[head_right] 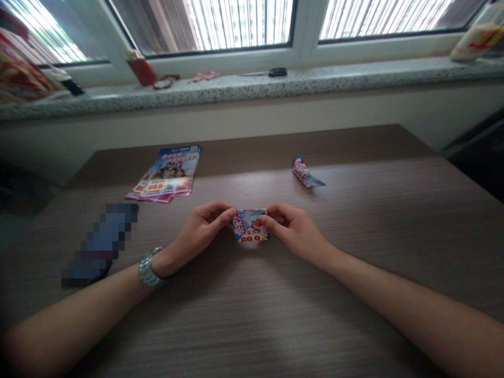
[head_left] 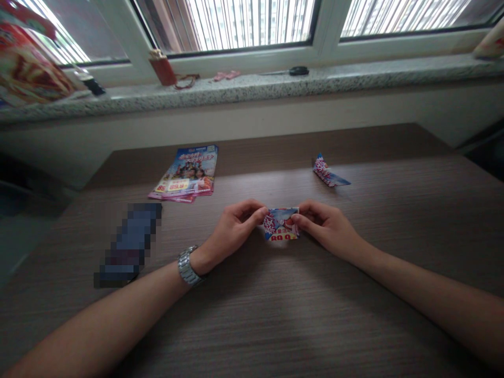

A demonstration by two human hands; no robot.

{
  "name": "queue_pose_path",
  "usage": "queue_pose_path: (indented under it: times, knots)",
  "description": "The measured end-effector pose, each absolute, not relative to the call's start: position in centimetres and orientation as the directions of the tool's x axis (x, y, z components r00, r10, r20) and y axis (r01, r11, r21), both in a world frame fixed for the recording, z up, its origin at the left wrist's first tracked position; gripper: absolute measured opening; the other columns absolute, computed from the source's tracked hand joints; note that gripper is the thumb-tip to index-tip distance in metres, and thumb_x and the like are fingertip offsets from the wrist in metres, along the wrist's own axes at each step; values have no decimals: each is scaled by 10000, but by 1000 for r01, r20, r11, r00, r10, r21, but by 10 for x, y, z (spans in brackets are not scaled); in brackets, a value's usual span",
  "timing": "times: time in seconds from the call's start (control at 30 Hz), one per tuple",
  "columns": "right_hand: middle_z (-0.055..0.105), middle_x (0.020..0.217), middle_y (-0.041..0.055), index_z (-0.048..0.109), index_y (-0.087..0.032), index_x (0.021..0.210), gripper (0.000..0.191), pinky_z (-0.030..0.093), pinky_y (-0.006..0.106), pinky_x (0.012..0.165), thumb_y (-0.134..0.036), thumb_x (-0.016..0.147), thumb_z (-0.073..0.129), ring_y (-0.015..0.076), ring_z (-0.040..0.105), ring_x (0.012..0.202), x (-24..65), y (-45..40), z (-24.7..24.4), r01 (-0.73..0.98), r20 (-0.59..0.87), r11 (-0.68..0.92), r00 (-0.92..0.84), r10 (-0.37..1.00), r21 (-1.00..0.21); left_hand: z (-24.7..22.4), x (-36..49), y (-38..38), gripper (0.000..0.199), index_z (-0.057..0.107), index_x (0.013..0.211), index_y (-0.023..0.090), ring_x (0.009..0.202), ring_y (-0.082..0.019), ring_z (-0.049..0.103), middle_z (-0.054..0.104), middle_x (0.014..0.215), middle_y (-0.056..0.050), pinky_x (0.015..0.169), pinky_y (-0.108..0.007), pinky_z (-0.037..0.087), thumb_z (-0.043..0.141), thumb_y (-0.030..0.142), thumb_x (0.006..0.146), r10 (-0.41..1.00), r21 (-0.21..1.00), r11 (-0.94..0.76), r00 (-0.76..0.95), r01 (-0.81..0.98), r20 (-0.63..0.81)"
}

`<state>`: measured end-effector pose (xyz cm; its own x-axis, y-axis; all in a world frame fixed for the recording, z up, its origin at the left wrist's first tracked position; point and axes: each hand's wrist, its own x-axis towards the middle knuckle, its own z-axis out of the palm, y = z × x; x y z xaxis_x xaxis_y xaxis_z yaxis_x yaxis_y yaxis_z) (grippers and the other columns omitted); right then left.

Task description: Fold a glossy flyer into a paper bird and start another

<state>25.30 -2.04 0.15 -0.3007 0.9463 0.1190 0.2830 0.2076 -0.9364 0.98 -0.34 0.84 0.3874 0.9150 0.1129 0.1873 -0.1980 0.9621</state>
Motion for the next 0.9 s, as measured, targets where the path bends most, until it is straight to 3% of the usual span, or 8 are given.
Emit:
queue_pose_path:
  times: [0.2,0.4,0.6,0.9]
  knots:
    - [701,757,15,683,-208,893,250,460,267,545,-444,955,628,154,611,634,255,-21,3,321,97,202,-314,945,-925,11,11,-6,268,712,927,143,767,-129,644,714,832,-27,689,-217,514,591,367,1010,901,905,-300,402,303,164]
    - [723,782,9,703,-205,884,221,490,251,593,-398,959,627,153,645,680,252,-24,7,321,94,212,-347,933,-923,11,13,-9,247,715,1173,179,928,-150,717,766,1066,-50,793,-222,570,641,325,987,856,920,-323,482,221,184]
    - [728,808,10,718,-196,916,232,491,245,639,-389,979,605,154,656,727,252,-25,7,331,89,228,-387,918,-916,14,13,-8,173,769,1051,176,852,-127,719,783,959,-23,736,-179,548,698,297,951,875,909,-321,450,265,178]
    - [721,803,9,705,-195,913,242,482,246,629,-391,991,586,151,651,718,253,-25,6,321,90,234,-407,909,-918,15,15,-9,172,771,1018,162,811,-121,704,779,921,-26,701,-182,531,703,302,945,888,920,-281,439,272,141]
